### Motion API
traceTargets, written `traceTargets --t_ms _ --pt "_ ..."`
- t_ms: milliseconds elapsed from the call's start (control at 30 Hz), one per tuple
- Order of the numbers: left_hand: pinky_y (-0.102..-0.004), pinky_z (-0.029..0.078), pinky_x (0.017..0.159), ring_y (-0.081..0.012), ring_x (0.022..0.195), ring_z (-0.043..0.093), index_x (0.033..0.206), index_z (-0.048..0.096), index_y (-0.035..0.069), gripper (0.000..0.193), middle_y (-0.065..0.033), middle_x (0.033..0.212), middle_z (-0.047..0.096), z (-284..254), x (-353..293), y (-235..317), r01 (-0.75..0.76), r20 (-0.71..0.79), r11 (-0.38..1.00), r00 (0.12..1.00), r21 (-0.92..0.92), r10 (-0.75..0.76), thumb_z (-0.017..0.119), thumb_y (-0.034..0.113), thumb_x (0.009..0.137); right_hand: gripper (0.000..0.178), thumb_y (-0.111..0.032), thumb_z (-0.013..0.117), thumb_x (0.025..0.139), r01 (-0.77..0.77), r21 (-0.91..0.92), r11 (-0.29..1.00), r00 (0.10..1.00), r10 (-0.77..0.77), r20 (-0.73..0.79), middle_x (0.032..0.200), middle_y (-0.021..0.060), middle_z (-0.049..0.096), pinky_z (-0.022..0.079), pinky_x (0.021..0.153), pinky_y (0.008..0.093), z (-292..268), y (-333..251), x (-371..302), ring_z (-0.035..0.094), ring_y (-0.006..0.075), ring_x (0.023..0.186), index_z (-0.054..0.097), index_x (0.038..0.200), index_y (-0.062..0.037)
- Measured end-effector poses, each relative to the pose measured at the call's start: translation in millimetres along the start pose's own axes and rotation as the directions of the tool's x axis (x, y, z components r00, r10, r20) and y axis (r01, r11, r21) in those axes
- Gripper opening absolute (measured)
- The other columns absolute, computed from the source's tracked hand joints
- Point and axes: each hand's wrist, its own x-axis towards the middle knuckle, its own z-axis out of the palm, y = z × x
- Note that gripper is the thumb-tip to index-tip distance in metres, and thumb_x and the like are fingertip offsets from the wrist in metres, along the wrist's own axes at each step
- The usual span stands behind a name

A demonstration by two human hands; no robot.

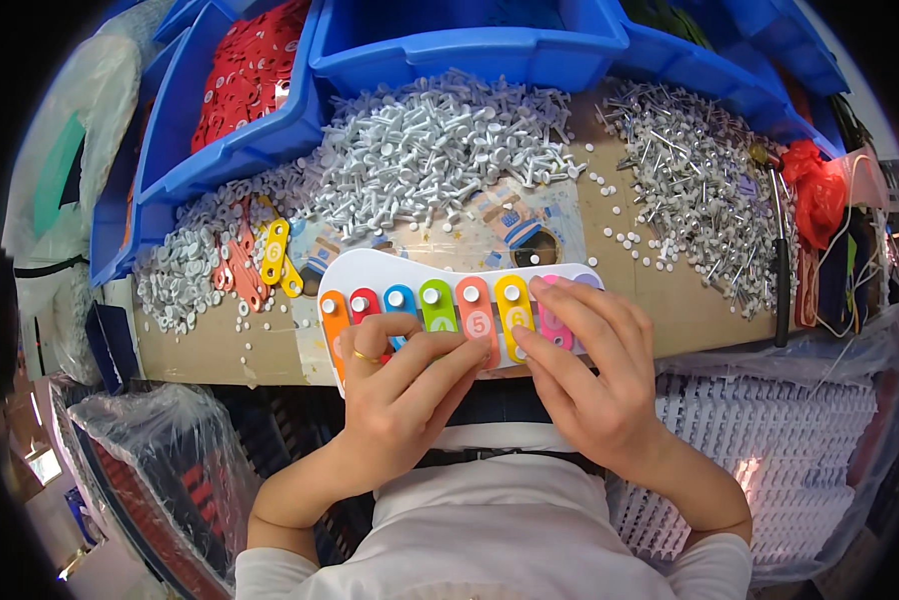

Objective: Assembling a toy xylophone by placing colored keys and small parts onto a plastic base.

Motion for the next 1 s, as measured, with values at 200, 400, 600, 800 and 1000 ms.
traceTargets --t_ms 200,400,600,800,1000 --pt "-0.0347 0.036 0.074 -0.0211 0.084 0.052 0.100 0.071 0.010 0.031 0.0004 0.091 0.066 2 0 -1 0.107 -0.011 0.985 0.994 -0.134 -0.110 0.079 0.007 0.070 0.029 0.000 0.072 0.071 -0.013 0.010 1.000 1.000 0.013 0.020 0.120 0.0127 0.063 0.041 0.094 0.0449 4 0 2 0.057 0.0322 0.113 0.070 0.100 -0.0039" --pt "-0.0344 0.037 0.075 -0.0211 0.082 0.051 0.099 0.071 0.010 0.031 -0.0001 0.091 0.066 3 2 0 0.087 -0.017 0.995 0.996 -0.059 -0.088 0.079 0.006 0.070 0.026 -0.004 0.075 0.071 0.016 0.013 1.000 0.999 -0.016 0.042 0.117 0.0091 0.064 0.040 0.093 0.0454 8 -1 3 0.056 0.0302 0.112 0.071 0.097 -0.0030" --pt "-0.0346 0.037 0.070 -0.0207 0.085 0.055 0.100 0.069 0.007 0.034 0.0013 0.094 0.064 6 -2 -2 0.067 -0.025 0.988 0.997 -0.137 -0.072 0.076 0.008 0.067 0.025 -0.003 0.075 0.070 -0.027 0.002 1.000 0.999 0.027 0.043 0.116 0.0076 0.066 0.038 0.095 0.0453 9 -1 3 0.055 0.0307 0.115 0.072 0.094 -0.0051" --pt "-0.0348 0.037 0.075 -0.0206 0.088 0.052 0.103 0.071 0.010 0.030 0.0002 0.099 0.065 4 -8 7 -0.044 0.070 0.986 0.997 0.160 0.034 0.075 0.017 0.075 0.024 -0.003 0.075 0.071 -0.032 -0.005 0.999 0.998 0.032 0.046 0.115 0.0070 0.066 0.038 0.095 0.0447 6 1 4 0.055 0.0309 0.115 0.072 0.095 -0.0055" --pt "-0.0356 0.037 0.083 -0.0238 0.098 0.051 0.105 0.071 0.014 0.027 -0.0030 0.109 0.060 -5 -9 20 -0.039 0.147 0.951 0.989 0.308 -0.007 0.071 0.026 0.081 0.019 -0.006 0.071 0.075 -0.095 -0.005 0.995 0.995 0.095 0.018 0.108 0.0078 0.066 0.040 0.095 0.0415 0 25 32 0.055 0.0294 0.110 0.071 0.094 -0.0064"
